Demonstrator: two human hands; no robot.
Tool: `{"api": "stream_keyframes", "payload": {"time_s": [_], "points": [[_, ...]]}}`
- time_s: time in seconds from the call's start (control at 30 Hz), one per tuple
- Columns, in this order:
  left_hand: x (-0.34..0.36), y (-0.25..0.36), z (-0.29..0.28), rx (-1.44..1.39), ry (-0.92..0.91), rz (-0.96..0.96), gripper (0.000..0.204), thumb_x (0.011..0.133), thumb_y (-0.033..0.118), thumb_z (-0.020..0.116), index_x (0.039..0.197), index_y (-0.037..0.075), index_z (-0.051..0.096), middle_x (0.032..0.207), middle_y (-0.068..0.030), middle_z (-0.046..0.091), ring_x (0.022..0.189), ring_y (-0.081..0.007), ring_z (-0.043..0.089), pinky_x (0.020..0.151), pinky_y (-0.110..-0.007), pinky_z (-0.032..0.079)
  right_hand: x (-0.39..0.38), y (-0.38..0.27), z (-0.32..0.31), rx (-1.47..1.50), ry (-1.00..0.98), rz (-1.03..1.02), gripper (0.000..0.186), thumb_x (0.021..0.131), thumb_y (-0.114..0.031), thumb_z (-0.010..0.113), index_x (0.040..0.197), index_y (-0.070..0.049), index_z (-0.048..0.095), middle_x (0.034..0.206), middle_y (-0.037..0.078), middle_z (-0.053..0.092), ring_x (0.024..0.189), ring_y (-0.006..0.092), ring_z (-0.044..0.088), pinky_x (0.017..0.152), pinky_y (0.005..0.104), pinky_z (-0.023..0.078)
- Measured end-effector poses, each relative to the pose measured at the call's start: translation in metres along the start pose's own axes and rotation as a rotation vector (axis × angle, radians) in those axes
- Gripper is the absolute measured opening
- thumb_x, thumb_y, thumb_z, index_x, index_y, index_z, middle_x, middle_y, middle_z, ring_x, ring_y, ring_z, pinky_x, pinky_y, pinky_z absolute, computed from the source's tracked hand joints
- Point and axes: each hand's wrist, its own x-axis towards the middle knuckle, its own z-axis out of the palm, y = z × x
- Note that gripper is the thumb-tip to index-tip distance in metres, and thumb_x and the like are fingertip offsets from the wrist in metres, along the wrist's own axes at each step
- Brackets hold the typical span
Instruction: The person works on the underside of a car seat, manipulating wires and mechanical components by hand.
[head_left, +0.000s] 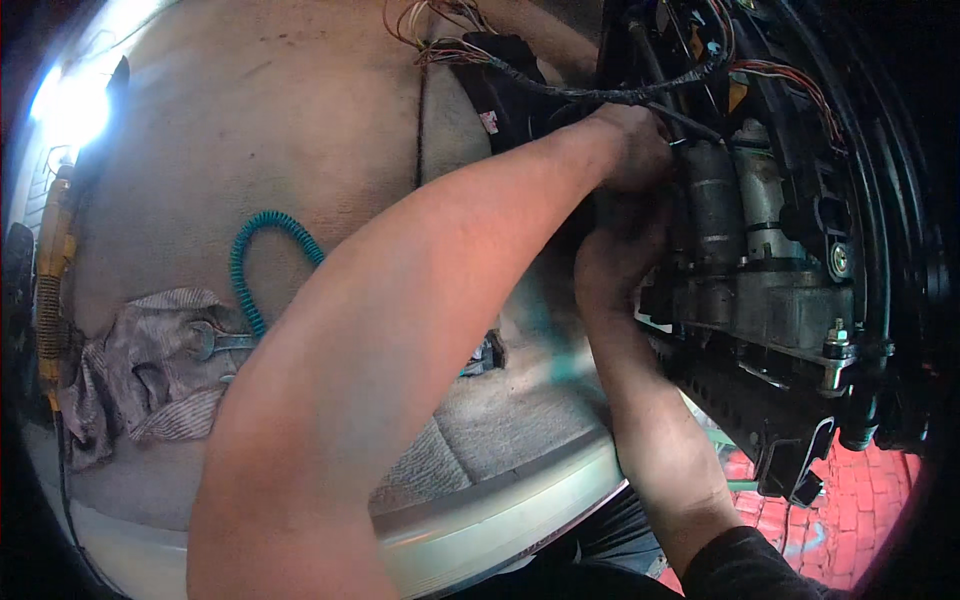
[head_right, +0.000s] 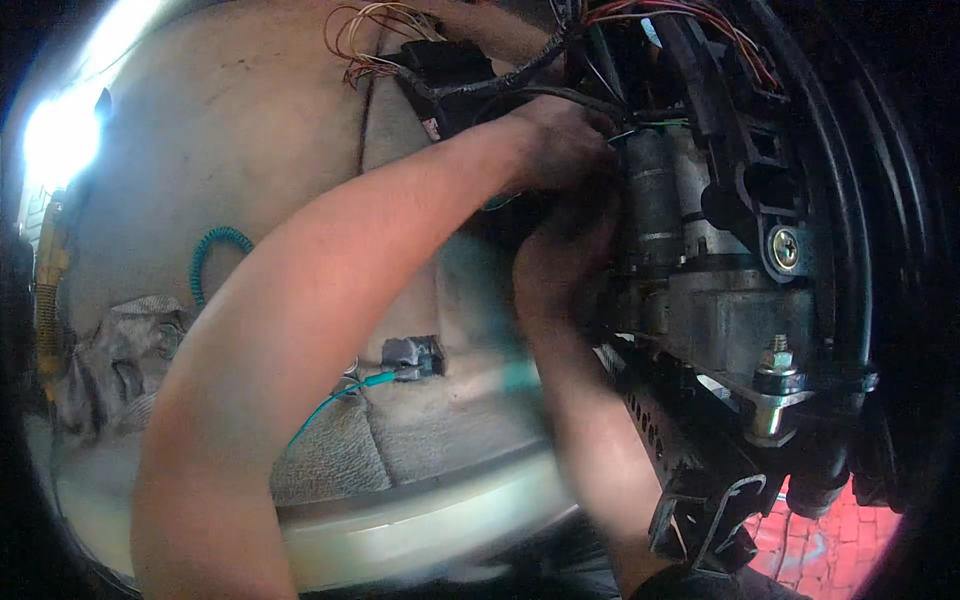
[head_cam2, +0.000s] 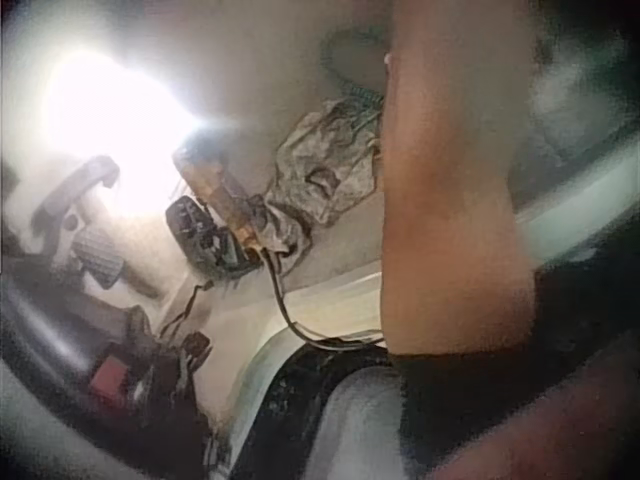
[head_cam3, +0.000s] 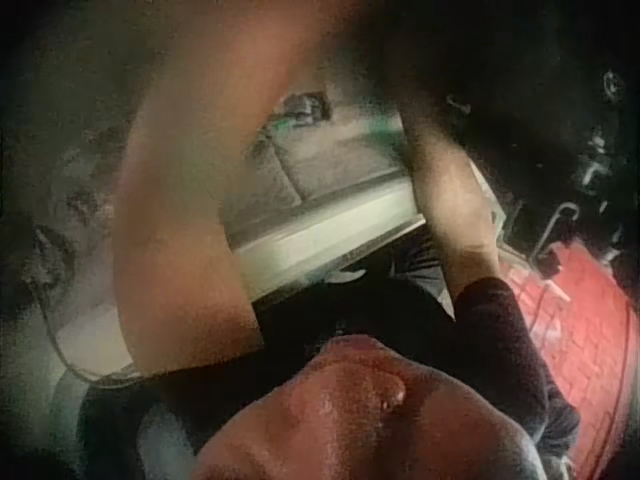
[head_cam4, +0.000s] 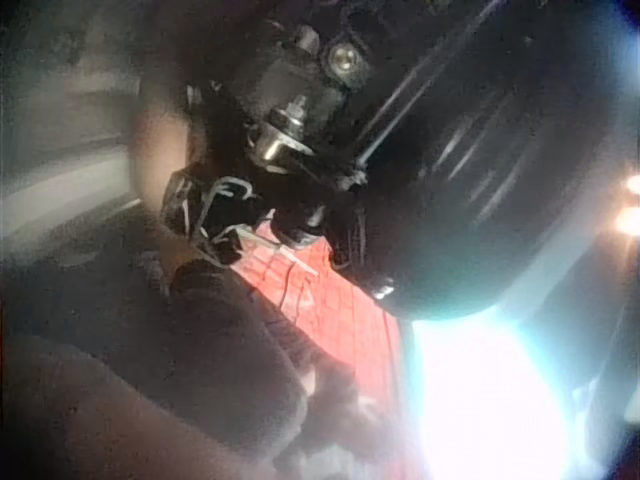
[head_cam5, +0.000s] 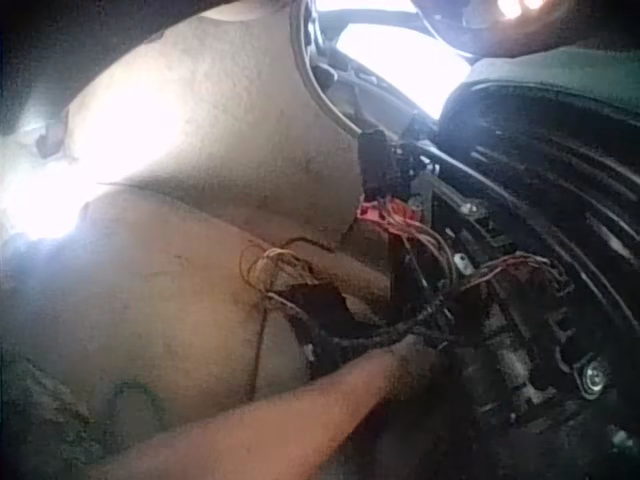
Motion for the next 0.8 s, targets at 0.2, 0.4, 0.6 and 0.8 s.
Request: {"api": "stream_keyframes", "payload": {"time_s": [0.2,0.4,0.6,0.8], "points": [[-0.006,-0.017,0.004,0.589,0.202,0.438,0.021,0.078,0.011,0.067,0.098,0.005,0.067,0.104,-0.0106,0.065,0.1,-0.0218,0.061,0.085,-0.033,0.05,0.0,-0.011,-0.004,-0.003,-0.051,0.091,0.047,0.1,-0.029,0.038,0.134,0.002,0.039,0.134,0.026,0.044,0.128,0.0352,0.04,0.105,0.0418,0.03],[-0.025,0.036,0.0,-0.302,0.297,-0.1,0.018,0.076,0.011,0.068,0.093,0.003,0.067,0.087,-0.0113,0.067,0.078,-0.0196,0.063,0.07,-0.033,0.049,0.003,0.057,-0.007,-0.244,-0.008,-0.081,0.041,0.1,-0.023,0.039,0.133,0.002,0.04,0.13,0.022,0.048,0.123,0.0299,0.045,0.103,0.0381,0.031],[-0.043,0.009,-0.005,-0.75,0.078,-0.146,0.02,0.081,0.015,0.067,0.097,0.004,0.067,0.084,-0.011,0.067,0.073,-0.0198,0.063,0.068,-0.035,0.05,0.006,0.001,-0.003,0.228,-0.048,0.054,0.035,0.101,-0.025,0.039,0.118,0.003,0.05,0.108,0.017,0.06,0.102,0.0253,0.056,0.089,0.0355,0.041],[-0.078,0.053,-0.049,0.116,0.096,0.116,0.027,0.087,0.027,0.059,0.099,0.004,0.068,0.088,-0.0177,0.067,0.081,-0.0285,0.065,0.071,-0.038,0.051,0.009,0.012,-0.001,0.155,0.004,-0.055,0.035,0.1,-0.028,0.039,0.111,0.002,0.054,0.101,0.017,0.062,0.096,0.0261,0.057,0.085,0.037,0.041]]}}
